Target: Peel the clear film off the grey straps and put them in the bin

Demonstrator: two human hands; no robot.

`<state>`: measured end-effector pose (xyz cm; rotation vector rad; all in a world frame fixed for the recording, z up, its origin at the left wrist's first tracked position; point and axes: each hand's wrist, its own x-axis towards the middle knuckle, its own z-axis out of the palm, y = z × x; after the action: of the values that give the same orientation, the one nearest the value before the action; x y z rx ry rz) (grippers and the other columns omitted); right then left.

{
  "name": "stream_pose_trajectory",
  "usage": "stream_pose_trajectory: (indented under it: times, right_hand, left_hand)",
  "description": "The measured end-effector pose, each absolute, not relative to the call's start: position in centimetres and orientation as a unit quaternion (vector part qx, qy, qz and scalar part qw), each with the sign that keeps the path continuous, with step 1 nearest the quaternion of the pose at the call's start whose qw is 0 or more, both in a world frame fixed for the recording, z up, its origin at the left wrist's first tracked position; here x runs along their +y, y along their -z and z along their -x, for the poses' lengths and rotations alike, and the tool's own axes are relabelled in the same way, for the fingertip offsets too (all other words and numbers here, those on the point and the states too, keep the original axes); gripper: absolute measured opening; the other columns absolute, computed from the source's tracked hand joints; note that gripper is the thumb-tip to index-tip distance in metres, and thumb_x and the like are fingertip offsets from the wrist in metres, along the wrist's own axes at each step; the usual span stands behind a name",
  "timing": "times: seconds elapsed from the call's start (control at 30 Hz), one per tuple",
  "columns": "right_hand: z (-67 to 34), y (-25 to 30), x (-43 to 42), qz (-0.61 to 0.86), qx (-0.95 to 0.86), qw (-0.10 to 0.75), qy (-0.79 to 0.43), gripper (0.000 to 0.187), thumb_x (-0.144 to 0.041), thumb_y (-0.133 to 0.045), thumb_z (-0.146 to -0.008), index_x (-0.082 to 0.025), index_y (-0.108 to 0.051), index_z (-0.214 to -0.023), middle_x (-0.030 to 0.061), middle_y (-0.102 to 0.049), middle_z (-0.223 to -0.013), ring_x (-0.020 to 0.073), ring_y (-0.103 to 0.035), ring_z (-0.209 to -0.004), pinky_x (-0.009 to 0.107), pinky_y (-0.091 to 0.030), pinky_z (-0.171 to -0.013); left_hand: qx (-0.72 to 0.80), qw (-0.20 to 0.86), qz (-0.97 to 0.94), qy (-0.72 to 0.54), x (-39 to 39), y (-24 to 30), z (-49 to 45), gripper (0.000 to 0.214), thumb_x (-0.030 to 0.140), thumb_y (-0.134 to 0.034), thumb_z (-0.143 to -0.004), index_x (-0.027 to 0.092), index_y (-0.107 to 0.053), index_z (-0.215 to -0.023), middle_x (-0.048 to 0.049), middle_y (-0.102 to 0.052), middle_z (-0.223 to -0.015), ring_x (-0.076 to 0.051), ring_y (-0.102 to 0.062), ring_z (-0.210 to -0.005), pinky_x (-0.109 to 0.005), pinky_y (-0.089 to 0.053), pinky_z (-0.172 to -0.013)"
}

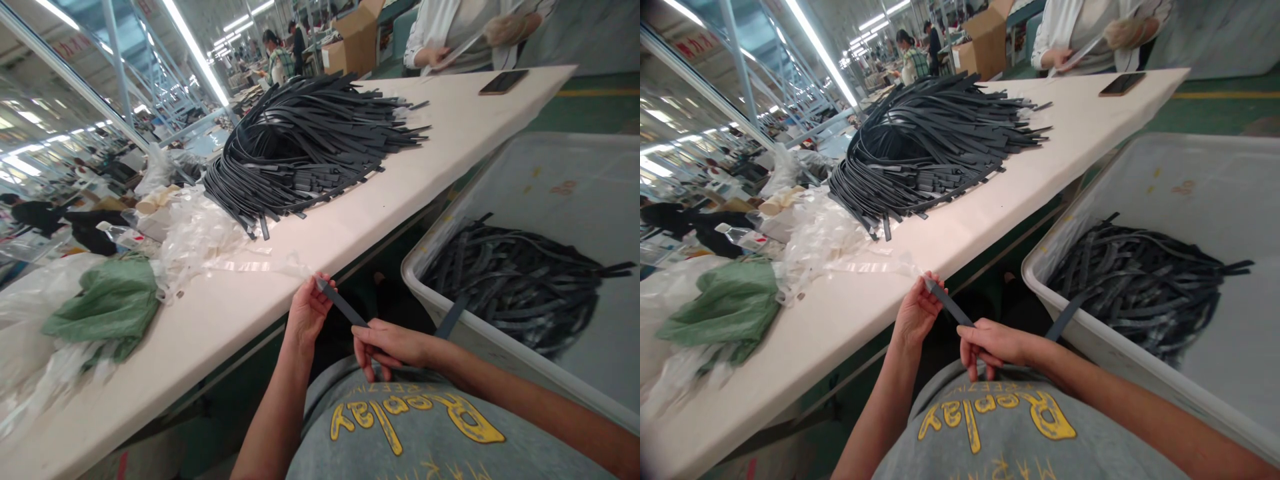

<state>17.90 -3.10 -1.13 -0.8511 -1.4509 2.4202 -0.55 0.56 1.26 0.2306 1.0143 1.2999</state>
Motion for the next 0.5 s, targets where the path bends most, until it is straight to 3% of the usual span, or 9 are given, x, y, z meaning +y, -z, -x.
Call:
stream_pose_trajectory:
  times: [0.17, 0.33, 0.5]
  right_hand:
    - [-17.5, 1.5, -2.9, 0.300, -0.502, 0.078, -0.808, 0.063, -0.067, -0.041, -0.090, -0.012, -0.065, -0.070, 0.0058, -0.069, -0.059, 0.0036, -0.034, -0.031, 0.019, -0.046, -0.040]
    - [-16.3, 1.4, -1.5, 0.275, -0.522, 0.116, -0.799, 0.063, -0.070, -0.042, -0.089, -0.012, -0.064, -0.073, 0.0067, -0.070, -0.062, 0.0040, -0.035, -0.031, 0.022, -0.049, -0.042]
    - [-18.3, 0.9, -1.3, 0.324, -0.575, 0.152, -0.736, 0.054, -0.064, -0.048, -0.090, -0.013, -0.062, -0.099, 0.0083, -0.074, -0.084, 0.0086, -0.057, -0.046, 0.021, -0.045, -0.047]
  left_hand:
    - [0.476, 0.646, -0.162, -0.574, -0.2, -0.2, 0.3, 0.032, 0.037, -0.082, -0.068, 0.015, -0.072, -0.088, -0.0068, -0.076, -0.082, -0.018, -0.072, -0.072, -0.029, -0.055, -0.075]
    - [0.472, 0.664, -0.166, -0.556, -2.2, 0.8, -1.2, 0.037, 0.038, -0.085, -0.065, 0.012, -0.073, -0.089, -0.0084, -0.076, -0.081, -0.015, -0.069, -0.068, -0.026, -0.053, -0.071]
    - [0.482, 0.630, -0.126, -0.596, -1.8, 1.1, 0.4, 0.039, 0.040, -0.086, -0.063, 0.014, -0.073, -0.088, -0.0068, -0.075, -0.082, -0.014, -0.069, -0.070, -0.025, -0.052, -0.070]
